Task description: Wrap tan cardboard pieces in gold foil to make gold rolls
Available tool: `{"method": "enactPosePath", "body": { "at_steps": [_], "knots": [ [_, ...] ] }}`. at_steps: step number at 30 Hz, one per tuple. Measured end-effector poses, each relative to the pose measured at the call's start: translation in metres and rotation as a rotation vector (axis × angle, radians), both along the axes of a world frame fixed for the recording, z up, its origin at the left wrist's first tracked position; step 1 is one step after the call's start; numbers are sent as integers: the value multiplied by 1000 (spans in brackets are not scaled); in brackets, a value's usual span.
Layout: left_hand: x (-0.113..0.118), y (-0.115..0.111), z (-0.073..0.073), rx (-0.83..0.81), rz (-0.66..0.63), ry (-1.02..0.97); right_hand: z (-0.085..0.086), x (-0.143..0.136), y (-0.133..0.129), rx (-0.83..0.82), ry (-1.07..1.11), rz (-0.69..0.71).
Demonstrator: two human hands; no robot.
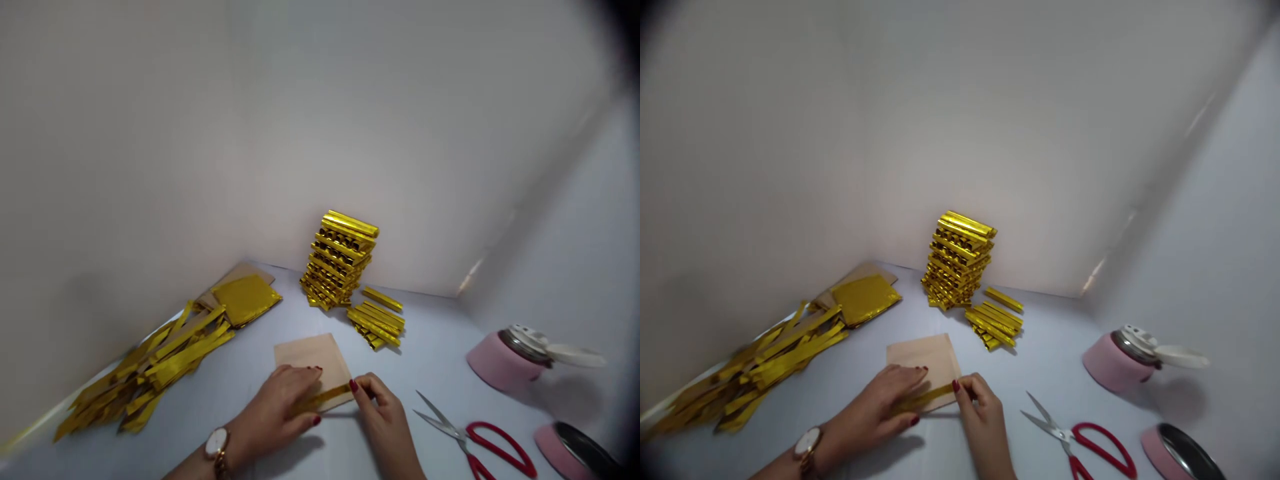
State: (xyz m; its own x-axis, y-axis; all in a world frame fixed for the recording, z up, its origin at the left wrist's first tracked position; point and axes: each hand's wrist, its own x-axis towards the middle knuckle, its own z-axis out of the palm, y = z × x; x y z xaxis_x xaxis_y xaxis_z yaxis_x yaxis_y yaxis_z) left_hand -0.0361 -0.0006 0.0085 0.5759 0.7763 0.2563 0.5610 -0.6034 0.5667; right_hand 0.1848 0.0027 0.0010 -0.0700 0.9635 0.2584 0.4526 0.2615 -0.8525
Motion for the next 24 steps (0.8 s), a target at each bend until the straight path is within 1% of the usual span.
{"method": "enactPosePath", "body": {
  "at_steps": [3,5,6,8,10,12,13,14,15,16,17,18,19,20,21,22,23,24],
  "knots": [
    [14,-6,-3,-11,111,-16,-4,-4,-3,-32,97,45],
    [10,-5,-6,6,194,-11,-9,-2,-2,-44,113,42],
    [1,-3,-6,23,254,-10,-12,0,-1,-42,113,26],
    [-29,2,-2,67,412,-4,-16,6,2,-32,103,-25],
    [-70,7,7,120,596,12,-17,13,4,-27,88,-83],
    [-111,11,16,177,765,35,-15,17,5,-21,65,-109],
    [-127,13,18,205,820,55,-14,18,5,-11,47,-105],
    [-137,14,19,259,876,88,-13,18,6,5,24,-90],
    [-140,16,17,312,919,109,-13,17,6,20,-5,-68],
    [-136,16,13,338,924,114,-13,17,7,35,-36,-45],
    [-126,14,8,367,897,120,-13,16,7,46,-66,-24],
    [-109,12,2,384,829,125,-14,15,7,55,-93,-4],
    [-87,8,-5,384,732,128,-14,15,7,59,-115,16],
    [-64,3,-10,350,570,126,-15,15,7,64,-133,34],
    [-40,-2,-14,294,432,138,-15,15,6,70,-147,48],
    [-19,-7,-16,238,324,159,-14,15,5,76,-158,61],
    [-1,-11,-16,181,277,186,-14,16,5,82,-168,71],
    [11,-14,-15,127,260,220,-13,17,3,85,-178,82]
  ]
}}
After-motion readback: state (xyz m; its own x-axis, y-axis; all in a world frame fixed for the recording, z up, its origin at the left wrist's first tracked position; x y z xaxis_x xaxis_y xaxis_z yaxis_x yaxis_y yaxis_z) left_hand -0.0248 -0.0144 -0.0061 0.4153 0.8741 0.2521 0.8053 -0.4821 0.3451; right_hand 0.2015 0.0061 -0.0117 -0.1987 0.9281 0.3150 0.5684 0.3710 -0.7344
